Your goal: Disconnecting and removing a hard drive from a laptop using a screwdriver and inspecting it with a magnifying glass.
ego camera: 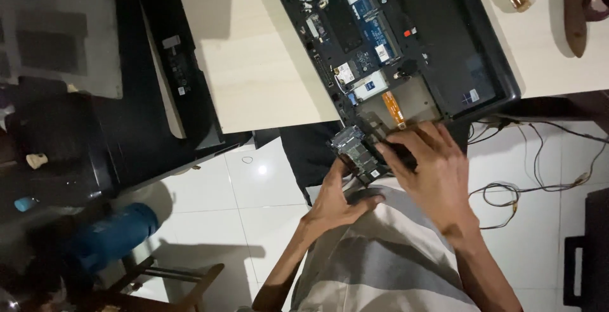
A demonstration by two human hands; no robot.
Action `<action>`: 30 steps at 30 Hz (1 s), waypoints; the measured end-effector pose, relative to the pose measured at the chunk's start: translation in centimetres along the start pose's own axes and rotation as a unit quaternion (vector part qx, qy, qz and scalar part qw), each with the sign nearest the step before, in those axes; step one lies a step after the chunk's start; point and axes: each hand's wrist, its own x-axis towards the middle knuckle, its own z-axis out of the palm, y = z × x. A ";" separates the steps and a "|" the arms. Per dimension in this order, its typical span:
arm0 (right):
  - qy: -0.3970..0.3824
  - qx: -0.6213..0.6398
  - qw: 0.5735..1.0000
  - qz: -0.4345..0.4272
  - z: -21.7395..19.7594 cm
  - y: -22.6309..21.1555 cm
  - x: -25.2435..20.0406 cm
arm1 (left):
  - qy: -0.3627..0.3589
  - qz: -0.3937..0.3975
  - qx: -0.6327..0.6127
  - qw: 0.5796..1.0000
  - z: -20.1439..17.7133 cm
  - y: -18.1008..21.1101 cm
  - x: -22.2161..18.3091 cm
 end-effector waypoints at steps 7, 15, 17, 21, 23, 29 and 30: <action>-0.024 0.169 0.974 0.150 -0.1 -2.5 -1.2 | -0.075 0.009 0.059 0.995 -2.5 -1.0 0.7; 0.050 0.424 0.897 0.110 2.4 -3.7 -2.1 | 0.102 0.012 0.169 0.980 -5.5 -4.4 1.8; 0.059 0.444 0.888 0.107 3.1 -3.5 -2.4 | 0.136 0.046 0.144 0.979 -5.3 -1.0 3.4; 0.060 0.517 0.837 0.170 4.0 -3.7 -2.8 | 0.243 0.145 0.152 0.947 -4.8 0.1 4.8; 0.069 0.538 0.821 0.175 4.3 -3.9 -3.1 | 0.236 0.171 0.180 0.939 -5.9 -2.2 5.0; 0.072 0.595 0.783 0.164 4.0 -5.8 -2.1 | 0.250 0.255 0.337 0.871 -6.6 0.1 7.7; 0.060 0.605 0.778 0.157 3.6 -6.2 -2.0 | 0.252 0.268 0.384 0.847 -6.6 0.7 8.2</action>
